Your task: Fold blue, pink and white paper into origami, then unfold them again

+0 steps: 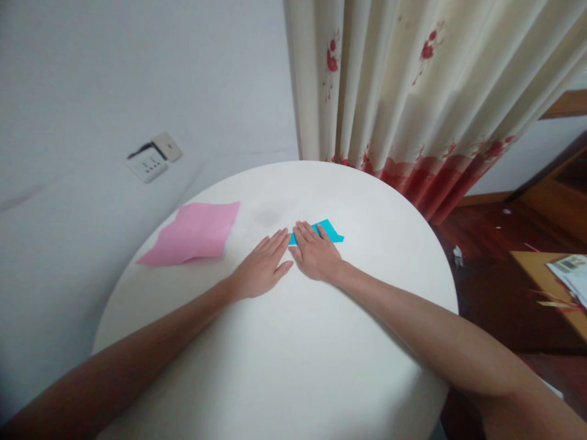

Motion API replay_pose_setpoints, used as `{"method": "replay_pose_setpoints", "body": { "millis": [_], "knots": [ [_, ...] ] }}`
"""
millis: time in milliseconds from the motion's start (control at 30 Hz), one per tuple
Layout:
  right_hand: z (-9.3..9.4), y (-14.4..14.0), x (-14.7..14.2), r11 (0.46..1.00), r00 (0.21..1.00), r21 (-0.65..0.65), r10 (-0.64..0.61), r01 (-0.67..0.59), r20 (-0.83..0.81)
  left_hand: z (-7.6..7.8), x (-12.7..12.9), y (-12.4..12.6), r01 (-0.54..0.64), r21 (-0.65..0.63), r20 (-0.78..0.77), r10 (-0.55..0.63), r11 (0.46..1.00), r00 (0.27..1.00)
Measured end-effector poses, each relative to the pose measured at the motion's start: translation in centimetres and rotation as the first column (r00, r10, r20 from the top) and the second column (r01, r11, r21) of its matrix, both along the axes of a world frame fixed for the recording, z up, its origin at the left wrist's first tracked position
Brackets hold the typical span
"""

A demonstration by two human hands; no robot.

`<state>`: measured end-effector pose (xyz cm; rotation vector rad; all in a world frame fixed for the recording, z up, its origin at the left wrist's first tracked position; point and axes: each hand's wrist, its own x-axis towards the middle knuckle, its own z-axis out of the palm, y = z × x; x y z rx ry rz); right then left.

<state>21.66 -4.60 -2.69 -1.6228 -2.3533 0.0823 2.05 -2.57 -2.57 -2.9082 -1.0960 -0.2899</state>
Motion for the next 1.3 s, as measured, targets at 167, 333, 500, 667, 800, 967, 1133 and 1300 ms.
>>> {"method": "replay_pose_setpoints", "body": {
  "millis": [167, 333, 500, 667, 800, 967, 1133, 1300],
  "knots": [
    [-0.5, 0.4, 2.3, 0.95, 0.949, -0.014, -0.313, 0.313, -0.048, 0.2, 0.2, -0.3, -0.055, -0.006, -0.017, 0.055, 0.998, 0.998],
    [0.0, 1.0, 3.8, 0.895, 0.897, 0.054, -0.44, 0.442, -0.055, 0.2, 0.2, -0.3, -0.061, -0.005, -0.024, 0.061, 0.998, 0.998],
    [0.7, 0.3, 1.0, 0.969, 0.977, 0.129, -0.204, 0.21, -0.063, 0.2, 0.3, -0.4, -0.06, 0.004, -0.019, 0.06, 0.998, 0.998],
    [0.3, -0.5, -0.8, 1.0, 1.0, 0.009, 0.018, -0.018, 0.019, 0.1, 0.3, -0.3, -0.065, 0.007, -0.023, 0.066, 0.998, 0.998],
    [0.3, -0.5, -0.6, 1.0, 0.998, -0.007, 0.028, -0.028, 0.063, 0.3, 0.3, 0.1, -0.023, -0.008, -0.048, 0.023, 1.0, 0.999],
    [0.3, -0.5, -0.6, 1.0, 0.996, -0.004, 0.03, -0.029, 0.079, 0.4, 0.2, 0.2, -0.023, -0.013, -0.056, 0.022, 1.0, 0.998],
    [0.0, -0.4, -0.6, 0.999, 0.997, 0.013, 0.032, -0.033, 0.074, 0.4, 0.1, 0.2, -0.024, -0.013, -0.052, 0.023, 1.0, 0.998],
    [-0.2, -0.3, -0.5, 0.999, 0.997, 0.015, 0.032, -0.033, 0.074, 0.5, 0.1, 0.2, -0.031, -0.029, -0.046, 0.03, 0.999, 0.998]
  ]
}}
